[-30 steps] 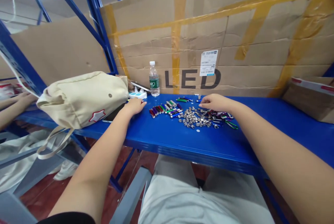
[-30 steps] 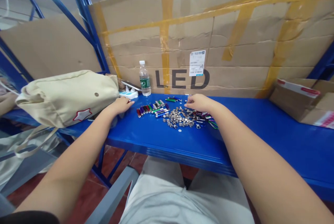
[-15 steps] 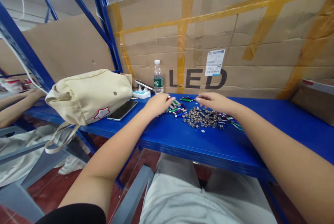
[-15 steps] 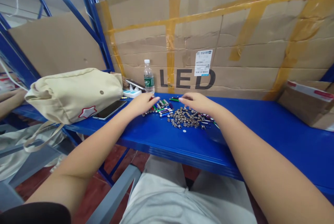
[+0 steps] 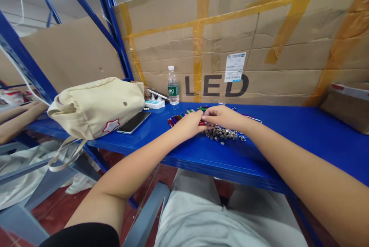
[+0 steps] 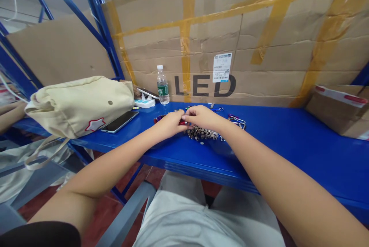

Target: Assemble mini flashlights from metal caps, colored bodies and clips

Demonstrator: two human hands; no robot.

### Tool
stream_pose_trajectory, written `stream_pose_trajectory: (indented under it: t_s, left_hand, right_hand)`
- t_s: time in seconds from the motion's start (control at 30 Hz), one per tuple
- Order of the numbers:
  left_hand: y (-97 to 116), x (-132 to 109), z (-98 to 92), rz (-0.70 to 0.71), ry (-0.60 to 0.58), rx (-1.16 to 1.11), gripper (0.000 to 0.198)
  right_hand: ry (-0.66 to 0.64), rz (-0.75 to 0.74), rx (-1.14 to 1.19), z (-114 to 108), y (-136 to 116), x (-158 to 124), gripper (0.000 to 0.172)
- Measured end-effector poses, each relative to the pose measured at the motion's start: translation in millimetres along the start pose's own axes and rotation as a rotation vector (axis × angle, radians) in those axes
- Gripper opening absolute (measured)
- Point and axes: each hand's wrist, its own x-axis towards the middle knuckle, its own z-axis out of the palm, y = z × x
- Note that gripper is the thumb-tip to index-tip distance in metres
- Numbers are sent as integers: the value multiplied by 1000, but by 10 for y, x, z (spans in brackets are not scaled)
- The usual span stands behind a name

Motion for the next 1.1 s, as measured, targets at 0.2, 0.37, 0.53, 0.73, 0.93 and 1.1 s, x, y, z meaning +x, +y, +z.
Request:
stream_pose_trajectory:
  t_s: [0.2,0.37,0.53,0.73,0.93,1.1]
  left_hand:
    - [74,-37,-6,-87,108,-178,45]
    - [-397,-315,-338,-125,-7,-87,59]
    - [-1384,-727,-659,-766,-25,558,54]
    - [-1713,-834,-767,-712,-242,522,47]
    - [-1640,-862,-781,-675,-296,518,50]
    - [-1612,-840,-773,-692,-299,505,51]
  right_hand:
    - [-73,-51,16,-7,-110,-27,26]
    - [27,-7,-193,-212,-202,-178,33]
    - [259,132,-313,-491,-172,-438,39]
    - [471,225,-222,-692,-8,-701,43]
    - [515,316,-256,-710,135,-1015,41]
    - [612,410,-291,-676,268,-1260,39]
